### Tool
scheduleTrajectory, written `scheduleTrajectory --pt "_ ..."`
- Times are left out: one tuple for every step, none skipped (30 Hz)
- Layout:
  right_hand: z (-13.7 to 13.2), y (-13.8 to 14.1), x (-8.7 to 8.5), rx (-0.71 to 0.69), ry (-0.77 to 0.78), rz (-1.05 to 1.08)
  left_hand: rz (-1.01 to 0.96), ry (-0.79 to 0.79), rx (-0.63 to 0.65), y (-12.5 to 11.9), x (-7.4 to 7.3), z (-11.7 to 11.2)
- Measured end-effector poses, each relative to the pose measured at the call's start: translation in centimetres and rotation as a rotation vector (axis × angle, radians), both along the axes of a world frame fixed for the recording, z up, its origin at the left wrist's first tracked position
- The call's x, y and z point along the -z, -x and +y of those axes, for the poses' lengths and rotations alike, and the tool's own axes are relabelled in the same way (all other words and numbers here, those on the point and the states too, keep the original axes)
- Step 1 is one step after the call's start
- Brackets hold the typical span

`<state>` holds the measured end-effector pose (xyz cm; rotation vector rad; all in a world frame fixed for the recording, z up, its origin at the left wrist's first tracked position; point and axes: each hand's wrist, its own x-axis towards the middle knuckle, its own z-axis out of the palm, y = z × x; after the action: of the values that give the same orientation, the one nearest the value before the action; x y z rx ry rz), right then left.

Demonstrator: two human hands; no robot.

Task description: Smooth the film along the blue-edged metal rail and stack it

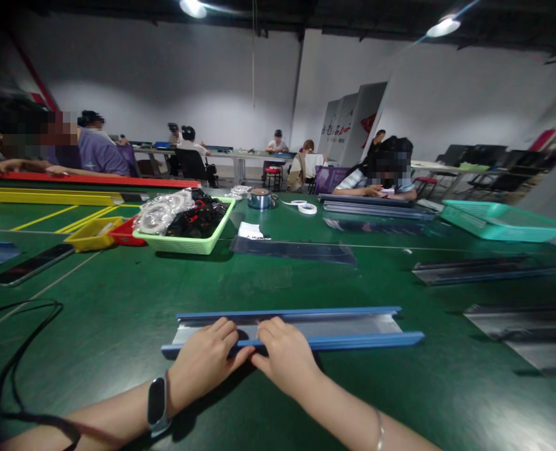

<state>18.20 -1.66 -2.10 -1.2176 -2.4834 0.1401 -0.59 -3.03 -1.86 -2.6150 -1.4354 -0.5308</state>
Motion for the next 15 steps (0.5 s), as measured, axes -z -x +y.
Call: scheduleTrajectory --pt "0.01 -0.01 0.05 -0.001 0.001 0.008 -0.003 0.002 0.001 0.0 -0.01 0.01" --pt "0.01 -0.03 0.09 -0.002 0.001 0.015 -0.006 0.003 0.003 0.01 -0.01 0.01" --pt "0.01 -0.04 0.12 -0.002 0.001 0.019 -0.009 0.003 0.007 0.02 0.01 0.02" --pt "0.02 -0.05 0.13 -0.003 0.002 0.02 -0.011 0.002 0.011 0.04 0.04 0.02" --pt "0.03 -0.06 0.12 -0.003 0.004 0.02 -0.012 0.0 0.016 0.05 0.09 0.03" --pt "0.06 -0.07 0.12 -0.004 0.006 0.019 -0.013 -0.003 0.021 0.06 0.15 0.04" --pt "0.09 -0.08 0.11 -0.006 0.009 0.017 -0.012 -0.006 0.026 0.06 0.2 0.06" --pt "0.13 -0.09 0.1 -0.008 0.012 0.016 -0.008 -0.008 0.031 0.06 0.25 0.08" --pt "0.18 -0.1 0.08 -0.009 0.016 0.015 -0.004 -0.01 0.034 0.04 0.27 0.11" --pt "0.21 -0.12 0.05 -0.009 0.02 0.014 0.003 -0.012 0.037 0.01 0.26 0.14" --pt "0.24 -0.13 0.0 -0.009 0.025 0.013 0.012 -0.012 0.039 -0.04 0.23 0.17" --pt "0.23 -0.14 -0.09 -0.012 0.03 0.01 0.02 -0.013 0.039 -0.1 0.16 0.19" --pt "0.21 -0.12 -0.24 -0.016 0.035 0.006 0.029 -0.015 0.037 -0.18 0.07 0.2" --pt "0.16 -0.09 -0.43 -0.02 0.04 -0.001 0.039 -0.016 0.034 -0.26 -0.05 0.19" --pt "0.09 -0.04 -0.69 -0.025 0.044 -0.009 0.049 -0.018 0.033 -0.34 -0.2 0.17"
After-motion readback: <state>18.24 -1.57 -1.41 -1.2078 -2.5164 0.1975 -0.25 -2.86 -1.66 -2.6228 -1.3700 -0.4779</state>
